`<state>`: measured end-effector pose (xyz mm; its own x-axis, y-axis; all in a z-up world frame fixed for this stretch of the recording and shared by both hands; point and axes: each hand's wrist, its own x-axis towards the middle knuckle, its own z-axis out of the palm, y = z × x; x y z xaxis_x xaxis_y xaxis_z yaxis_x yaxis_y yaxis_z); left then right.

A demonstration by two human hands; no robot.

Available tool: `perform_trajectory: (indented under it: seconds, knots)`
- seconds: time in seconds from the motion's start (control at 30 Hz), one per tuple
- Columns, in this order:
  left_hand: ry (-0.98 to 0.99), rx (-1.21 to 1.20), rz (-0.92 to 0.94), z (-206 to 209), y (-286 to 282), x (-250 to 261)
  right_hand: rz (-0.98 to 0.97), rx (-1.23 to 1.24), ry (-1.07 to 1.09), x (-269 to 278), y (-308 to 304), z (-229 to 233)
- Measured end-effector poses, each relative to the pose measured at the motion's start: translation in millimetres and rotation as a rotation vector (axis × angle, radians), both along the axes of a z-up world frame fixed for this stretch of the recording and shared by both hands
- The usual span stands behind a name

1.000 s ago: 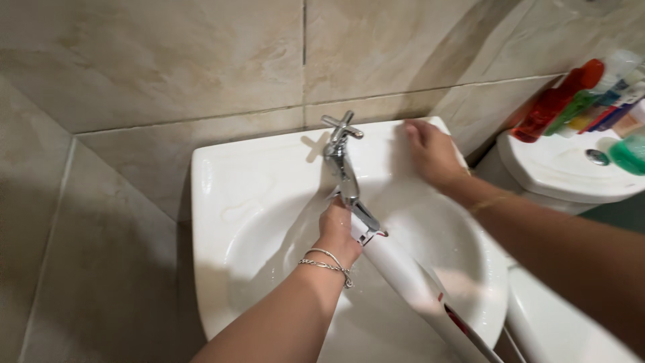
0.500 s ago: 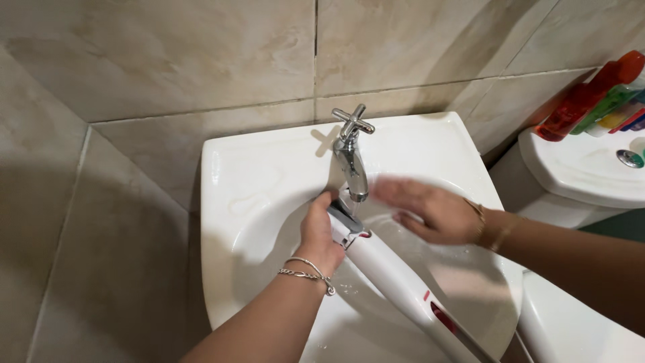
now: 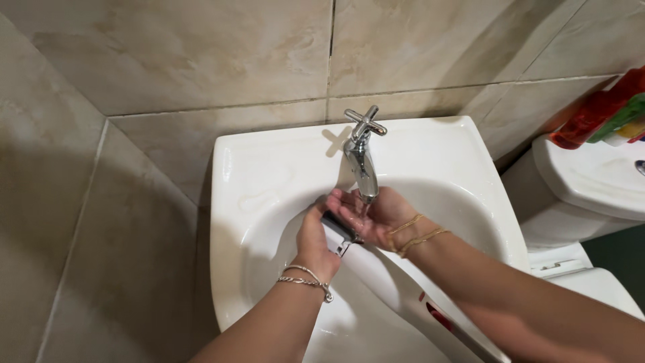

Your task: The person rinses the components of a handheld cleaning device under a bathroom faucet, then attaches the suction head and water reservoir to the main handle unit.

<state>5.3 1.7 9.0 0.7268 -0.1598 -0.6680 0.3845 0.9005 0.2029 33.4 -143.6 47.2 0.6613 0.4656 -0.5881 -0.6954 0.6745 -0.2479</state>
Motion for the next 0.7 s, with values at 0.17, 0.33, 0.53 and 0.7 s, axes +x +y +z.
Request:
perform_trajectory:
  seconds: [0.17,0.33,0.53,0.7]
  knots:
    - [0.058,0.159,-0.073,15.7,-26.7,5.1,0.119,-0.104,-0.209,39.9,-78.2,30.7]
    - [0.053,0.165,-0.138,10.6,-60.0,15.3,0.120,-0.643,-0.281,82.7,-90.0,135.8]
    - [0.042,0.296,-0.196,11.5,-74.6,29.9,0.169,-0.805,-0.330,62.4,-94.3,173.3]
    - [0.093,0.366,-0.120,14.7,-82.4,26.2,0.133,-0.757,-0.202,50.7,-111.2,138.7]
